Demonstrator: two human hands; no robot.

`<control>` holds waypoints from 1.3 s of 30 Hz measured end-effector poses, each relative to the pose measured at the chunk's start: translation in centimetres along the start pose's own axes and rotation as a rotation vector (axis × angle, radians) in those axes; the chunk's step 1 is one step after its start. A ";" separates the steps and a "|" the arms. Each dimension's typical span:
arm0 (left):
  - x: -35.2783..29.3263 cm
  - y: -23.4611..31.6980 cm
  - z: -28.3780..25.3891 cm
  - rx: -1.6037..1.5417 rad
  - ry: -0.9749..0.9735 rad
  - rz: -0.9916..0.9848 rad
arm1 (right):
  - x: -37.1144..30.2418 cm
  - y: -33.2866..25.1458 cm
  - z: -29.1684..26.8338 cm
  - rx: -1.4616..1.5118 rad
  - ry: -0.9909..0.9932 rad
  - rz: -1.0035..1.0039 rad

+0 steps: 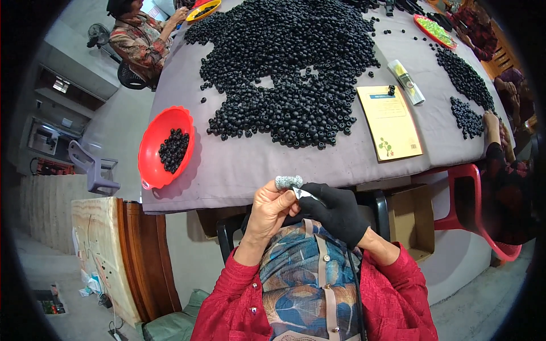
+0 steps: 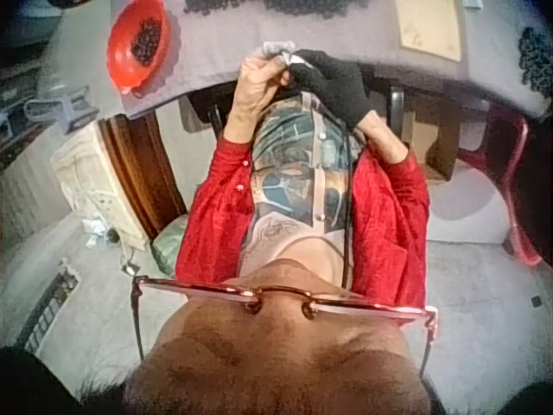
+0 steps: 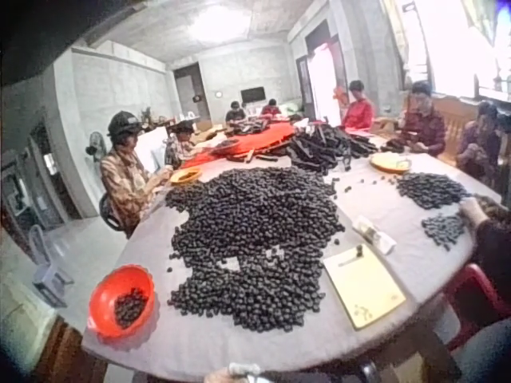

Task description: The person assembles small black rubber rings with grey cylindrical parts by hand, wearing a protective glove.

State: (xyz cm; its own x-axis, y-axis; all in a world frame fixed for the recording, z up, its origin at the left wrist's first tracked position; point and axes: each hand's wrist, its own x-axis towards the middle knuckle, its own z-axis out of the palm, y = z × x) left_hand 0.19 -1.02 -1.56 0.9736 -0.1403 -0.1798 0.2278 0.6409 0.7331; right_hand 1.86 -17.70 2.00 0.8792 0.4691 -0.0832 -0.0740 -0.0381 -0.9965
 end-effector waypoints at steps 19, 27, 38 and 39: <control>0.2 -0.1 0.0 -0.064 -0.050 -0.003 | 0.1 0.7 -0.1 -0.135 0.002 -0.051; 0.2 0.0 -0.2 -0.055 -0.044 0.005 | 0.1 0.5 -0.2 -0.134 -0.020 -0.032; 0.1 0.1 -0.3 0.040 -0.017 0.027 | 0.1 -0.1 -0.1 -0.174 -0.037 -0.014; 0.1 0.0 -0.3 0.050 -0.014 0.030 | 0.2 0.1 0.0 -0.156 -0.023 -0.017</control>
State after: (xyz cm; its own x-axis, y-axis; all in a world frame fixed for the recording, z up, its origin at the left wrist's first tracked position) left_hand 0.30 -0.83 -1.73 0.9801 -0.1323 -0.1483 0.1983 0.6063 0.7701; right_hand 2.02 -17.67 1.89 0.8684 0.4912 -0.0684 0.0163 -0.1661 -0.9860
